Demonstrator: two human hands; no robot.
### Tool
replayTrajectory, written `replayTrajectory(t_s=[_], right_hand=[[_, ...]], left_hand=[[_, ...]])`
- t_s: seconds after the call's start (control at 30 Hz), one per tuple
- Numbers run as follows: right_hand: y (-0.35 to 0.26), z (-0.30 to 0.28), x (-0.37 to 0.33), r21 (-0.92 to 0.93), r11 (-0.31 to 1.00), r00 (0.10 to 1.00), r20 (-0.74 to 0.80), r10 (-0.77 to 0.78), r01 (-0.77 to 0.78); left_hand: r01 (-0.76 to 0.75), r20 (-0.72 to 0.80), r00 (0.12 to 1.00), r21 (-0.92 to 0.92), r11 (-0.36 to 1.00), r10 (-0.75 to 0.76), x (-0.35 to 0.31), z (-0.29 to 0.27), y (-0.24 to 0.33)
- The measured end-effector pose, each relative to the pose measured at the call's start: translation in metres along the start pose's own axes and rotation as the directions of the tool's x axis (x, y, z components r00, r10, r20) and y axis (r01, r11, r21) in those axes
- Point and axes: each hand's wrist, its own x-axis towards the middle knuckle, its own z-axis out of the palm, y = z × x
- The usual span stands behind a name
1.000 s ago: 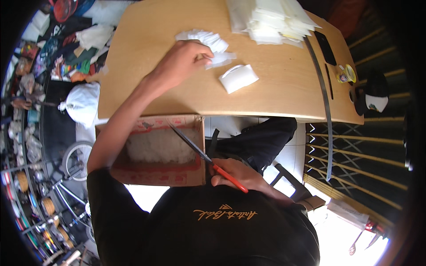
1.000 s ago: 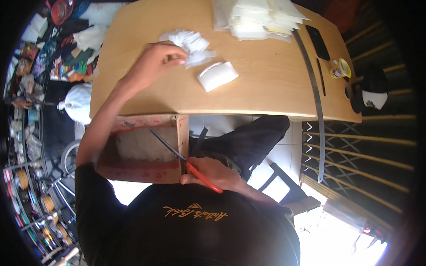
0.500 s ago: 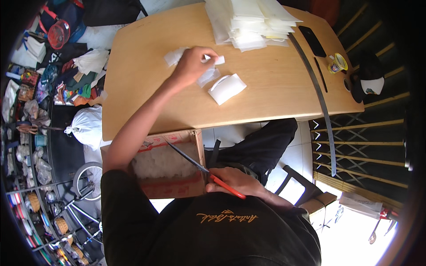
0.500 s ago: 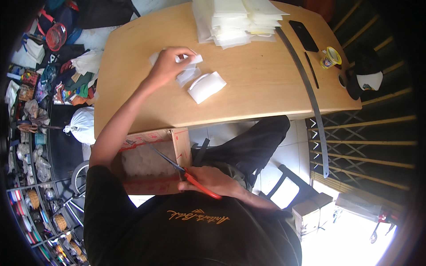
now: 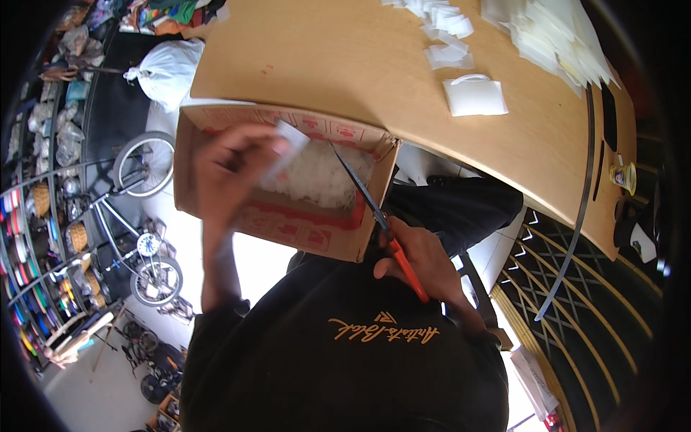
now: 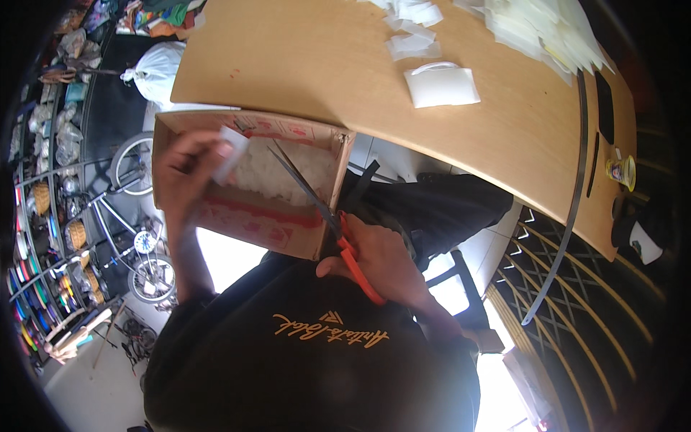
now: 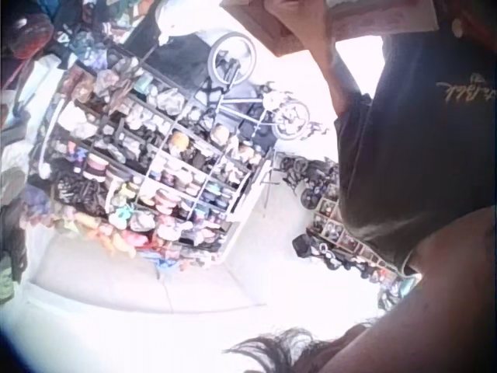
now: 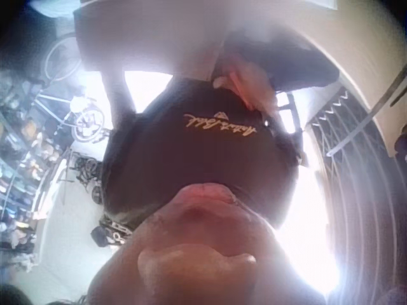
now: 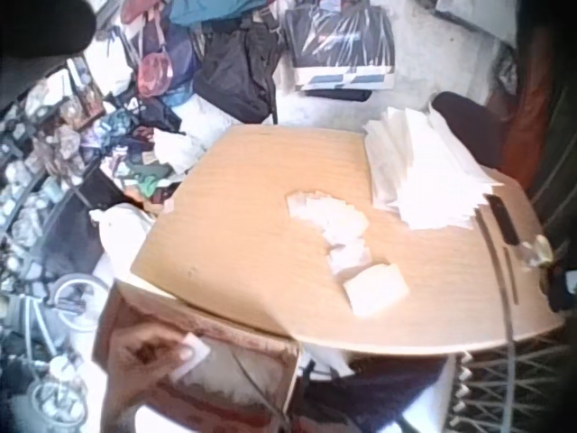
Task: The person cuts small rectangular pieces of white foam using a pair of shears and places them into a cardboard box.
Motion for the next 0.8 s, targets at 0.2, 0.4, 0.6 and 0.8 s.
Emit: replayTrajectory(t_s=[0.2, 0.4, 0.6, 0.8], right_hand=[[-0.003, -0.007, 0.003, -0.120, 0.993, 1.000, -0.015, -0.005, 0.003], [-0.001, -0.009, 0.004, -0.177, 0.984, 0.999, -0.050, 0.003, -0.012], [-0.008, -0.017, 0.005, -0.227, 0.973, 0.999, -0.034, -0.040, 0.031], [-0.012, -0.020, 0.006, -0.348, 0.936, 0.998, -0.034, 0.044, -0.054]], left_hand=[[0.120, 0.122, 0.989, -0.282, 0.952, -0.088, -0.018, 0.046, -0.022], [0.252, 0.201, 0.957, -0.224, 0.942, -0.208, -0.019, 0.041, -0.018], [0.309, 0.276, 0.930, -0.224, 0.924, -0.244, -0.017, 0.035, -0.025], [0.336, 0.258, 0.928, -0.264, 0.904, -0.270, -0.021, 0.031, -0.031]])
